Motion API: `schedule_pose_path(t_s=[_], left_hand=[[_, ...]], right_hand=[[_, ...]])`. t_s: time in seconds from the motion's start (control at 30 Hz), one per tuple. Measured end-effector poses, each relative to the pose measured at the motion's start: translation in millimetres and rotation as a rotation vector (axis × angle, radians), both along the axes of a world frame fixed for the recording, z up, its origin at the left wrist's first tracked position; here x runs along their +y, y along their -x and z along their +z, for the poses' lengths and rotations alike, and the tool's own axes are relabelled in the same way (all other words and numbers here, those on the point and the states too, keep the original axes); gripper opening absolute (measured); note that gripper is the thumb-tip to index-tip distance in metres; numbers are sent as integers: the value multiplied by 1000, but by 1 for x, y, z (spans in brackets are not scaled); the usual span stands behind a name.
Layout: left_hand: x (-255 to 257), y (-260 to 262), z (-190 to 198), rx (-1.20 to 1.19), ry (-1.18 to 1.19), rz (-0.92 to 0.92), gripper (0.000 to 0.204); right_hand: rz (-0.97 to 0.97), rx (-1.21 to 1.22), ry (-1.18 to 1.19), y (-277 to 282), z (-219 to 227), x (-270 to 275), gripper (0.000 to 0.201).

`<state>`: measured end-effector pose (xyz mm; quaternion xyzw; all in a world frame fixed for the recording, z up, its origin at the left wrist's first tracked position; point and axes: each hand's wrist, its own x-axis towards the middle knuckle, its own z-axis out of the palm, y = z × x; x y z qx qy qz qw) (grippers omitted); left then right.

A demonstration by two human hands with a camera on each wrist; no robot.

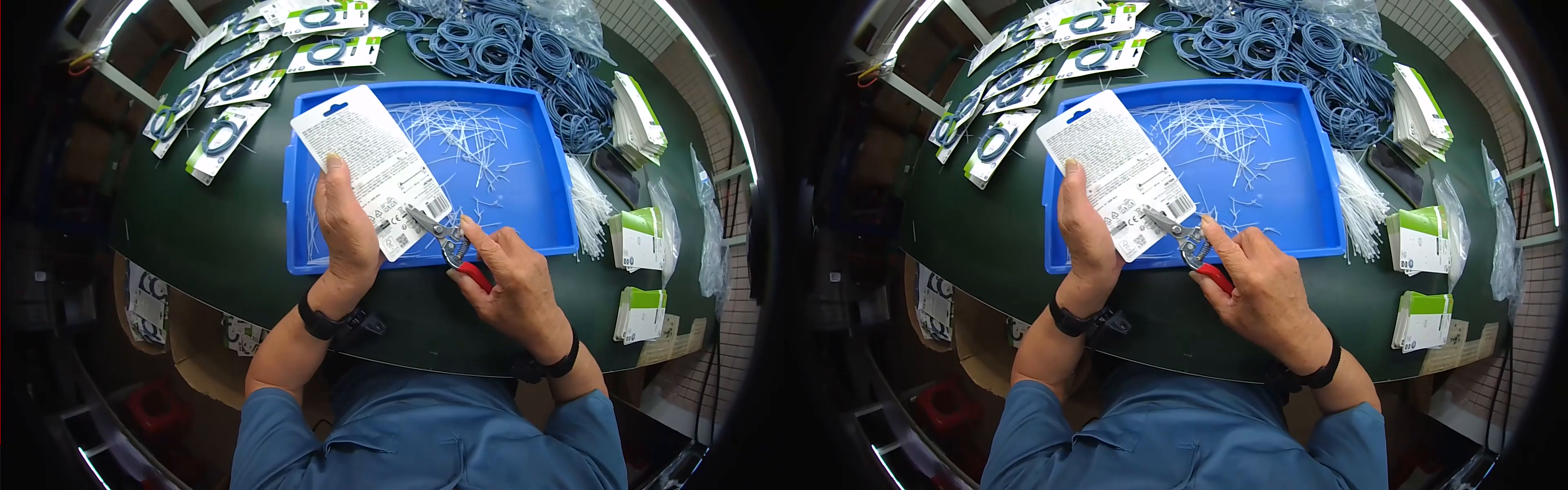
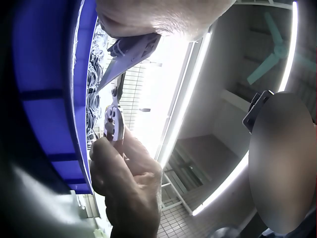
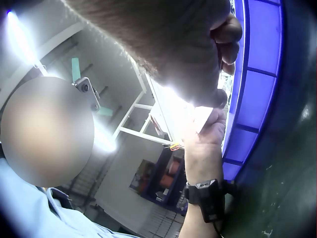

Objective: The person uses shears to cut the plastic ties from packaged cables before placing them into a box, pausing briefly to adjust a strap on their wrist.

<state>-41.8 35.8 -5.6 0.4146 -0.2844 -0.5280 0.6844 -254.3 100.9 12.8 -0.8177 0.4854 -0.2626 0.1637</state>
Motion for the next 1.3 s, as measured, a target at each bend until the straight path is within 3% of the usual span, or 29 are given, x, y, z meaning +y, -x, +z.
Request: schedule_pose_path(t_s=[0.3, 0.63, 0.9, 1.1, 1.2, 1.3], left_hand=[[9, 9, 0, -142, 55, -111, 51], [18, 21, -7, -230, 151, -181, 52], [19, 26, -2, -178, 113, -134, 52], [12, 18, -2, -149, 159, -206, 47], [3, 7, 0, -200, 203, -282, 45], [-6, -2, 10, -131, 249, -221, 41]], right_hand=[[-17, -97, -52, -5, 9, -1, 75], [-17, -100, 52, -8, 10, -1, 76], [-25, -131, 75, -12, 0, 0, 74], [-39, -191, 74, -8, -2, -2, 73], [-63, -308, 42, 0, 6, -6, 72], [-86, -384, 80, 13, 13, -14, 72]])
